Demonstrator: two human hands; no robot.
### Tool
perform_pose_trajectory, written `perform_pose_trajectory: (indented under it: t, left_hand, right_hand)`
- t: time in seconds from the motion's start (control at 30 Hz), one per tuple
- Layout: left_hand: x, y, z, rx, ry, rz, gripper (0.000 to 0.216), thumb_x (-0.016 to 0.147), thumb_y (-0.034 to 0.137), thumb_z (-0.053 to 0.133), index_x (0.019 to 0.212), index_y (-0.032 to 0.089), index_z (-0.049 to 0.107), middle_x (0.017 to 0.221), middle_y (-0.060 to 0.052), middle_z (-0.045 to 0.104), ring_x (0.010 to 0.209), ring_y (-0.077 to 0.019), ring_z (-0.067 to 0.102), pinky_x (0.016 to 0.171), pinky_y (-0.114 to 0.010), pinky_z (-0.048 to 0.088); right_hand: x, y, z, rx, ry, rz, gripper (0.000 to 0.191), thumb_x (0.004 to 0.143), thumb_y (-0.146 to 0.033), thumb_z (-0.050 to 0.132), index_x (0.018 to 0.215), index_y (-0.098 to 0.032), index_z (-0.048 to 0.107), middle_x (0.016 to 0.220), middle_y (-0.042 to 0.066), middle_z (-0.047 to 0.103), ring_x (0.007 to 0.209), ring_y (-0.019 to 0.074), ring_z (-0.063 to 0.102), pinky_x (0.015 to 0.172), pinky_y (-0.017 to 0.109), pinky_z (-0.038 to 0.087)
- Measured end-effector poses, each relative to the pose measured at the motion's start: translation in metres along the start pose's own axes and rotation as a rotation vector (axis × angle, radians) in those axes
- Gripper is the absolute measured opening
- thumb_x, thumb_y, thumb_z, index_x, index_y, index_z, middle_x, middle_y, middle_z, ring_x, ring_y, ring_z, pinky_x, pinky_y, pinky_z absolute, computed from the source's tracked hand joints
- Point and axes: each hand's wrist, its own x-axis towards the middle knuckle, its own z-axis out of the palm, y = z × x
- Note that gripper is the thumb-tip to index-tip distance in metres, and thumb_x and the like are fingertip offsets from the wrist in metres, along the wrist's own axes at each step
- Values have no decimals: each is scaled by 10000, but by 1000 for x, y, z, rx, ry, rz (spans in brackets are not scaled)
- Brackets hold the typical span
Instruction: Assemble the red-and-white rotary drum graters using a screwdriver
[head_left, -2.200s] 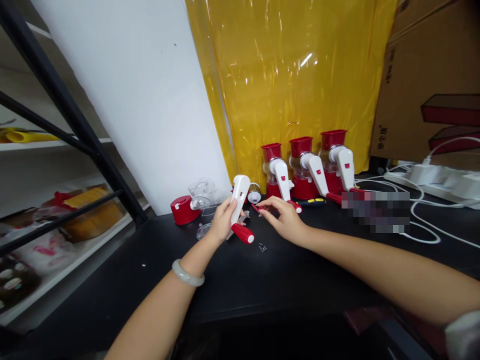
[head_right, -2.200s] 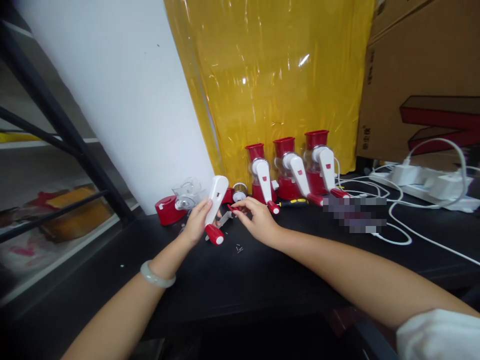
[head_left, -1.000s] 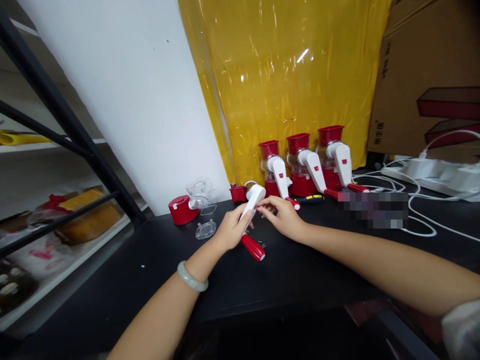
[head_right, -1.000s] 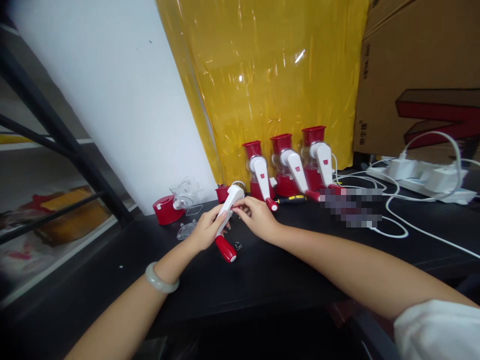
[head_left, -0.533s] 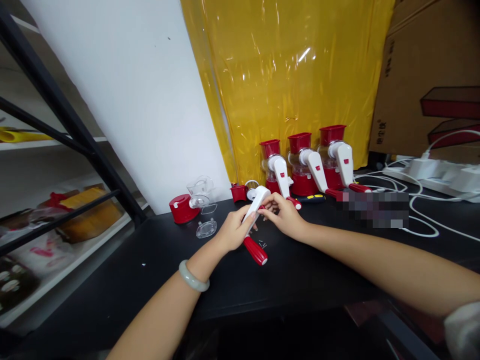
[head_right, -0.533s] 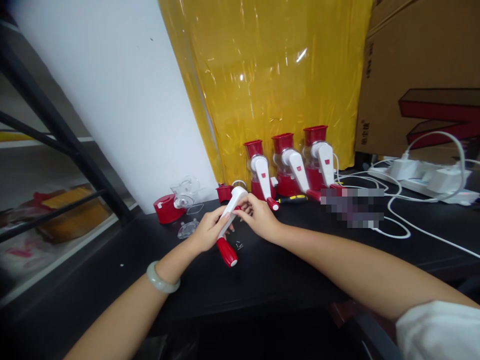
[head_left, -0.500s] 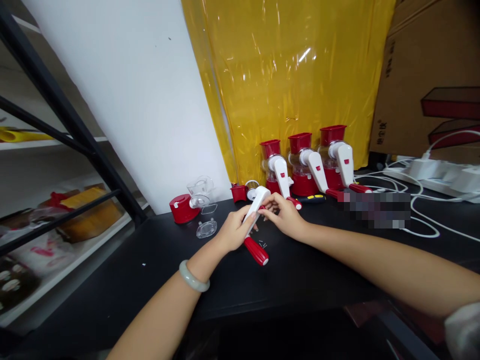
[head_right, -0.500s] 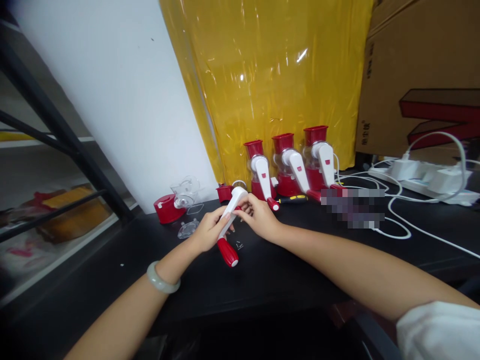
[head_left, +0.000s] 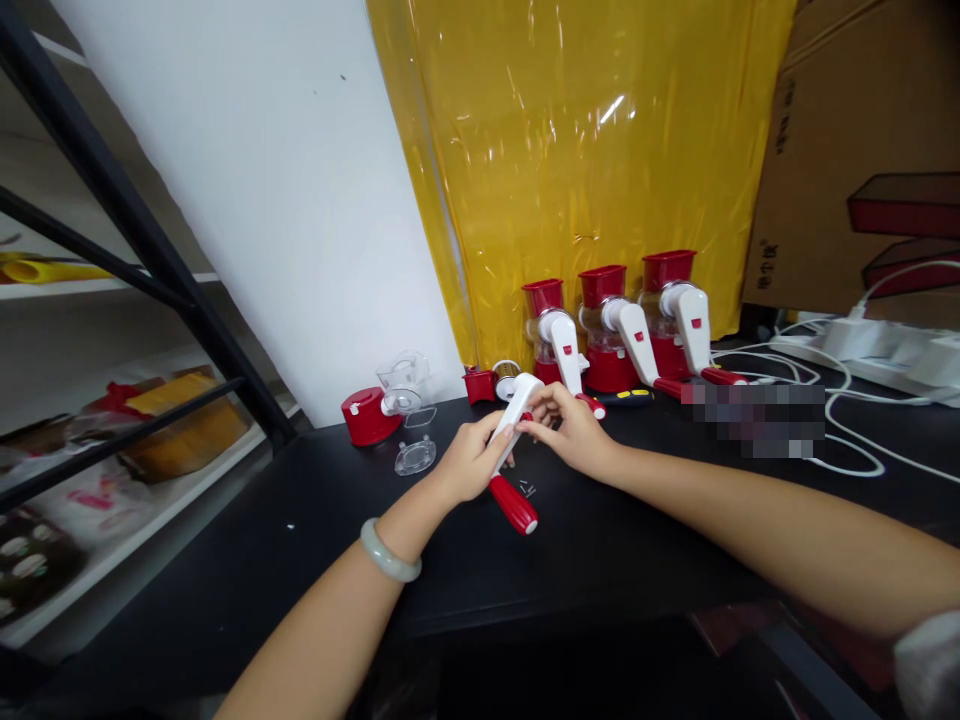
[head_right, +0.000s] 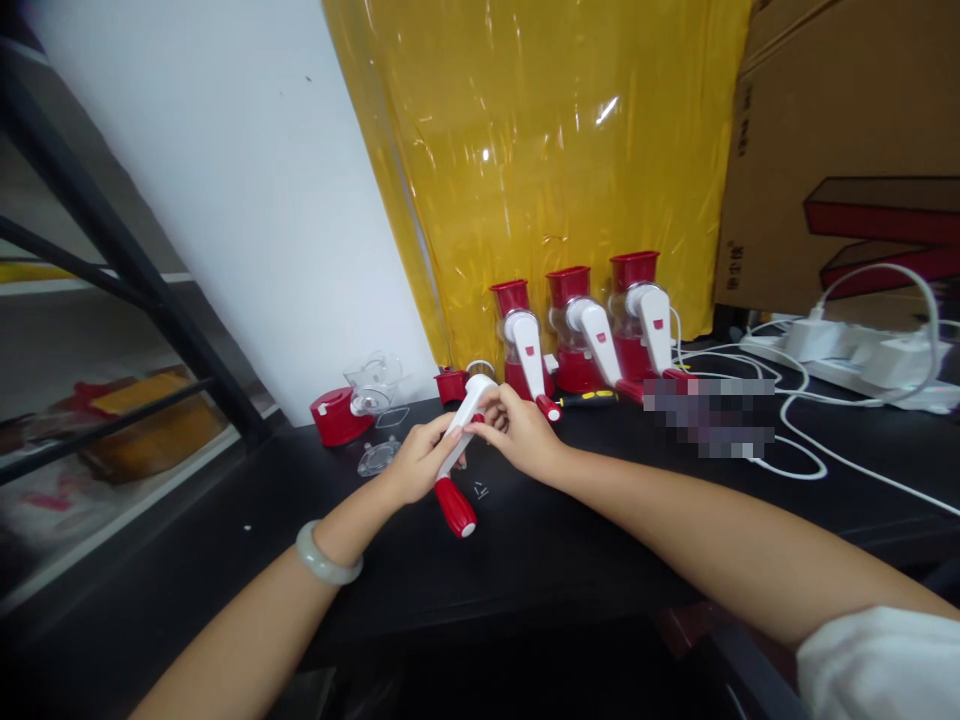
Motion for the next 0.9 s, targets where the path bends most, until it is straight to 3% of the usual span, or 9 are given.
perform_pose_trajectory:
  t: [0.57,0.77,0.9]
  left_hand:
    - [-1,2,-3,18,-44,21,443,981,488,380,1124,140,616,672,-24,649,585,-145,592,594,-251,445]
    - [-1,3,-3,23,-27,22,439,986,489,368,1115,143,605,642,-7,624,557,-135,578,573,-240,435]
    - [-1,2,-3,41,-16,8,449,988,488,360,1129,137,602,642,-7,615,561,-135,578,576,-240,432]
  right_hand:
    - [-2,1,0,-92,-14,-15,342,814,-426,705,967,-234,466,704,-32,589,624,135,591,598,290,484]
    - [0,4,-2,-199,108,1,596,730,-467,775,1132,-226,408,717,-43,559,644,154,608,607,300,488]
    - [1,4,-4,-312,170,-13,781,681,-519,796,1268,-212,381,879,19,577,679,167,599,619,335,512]
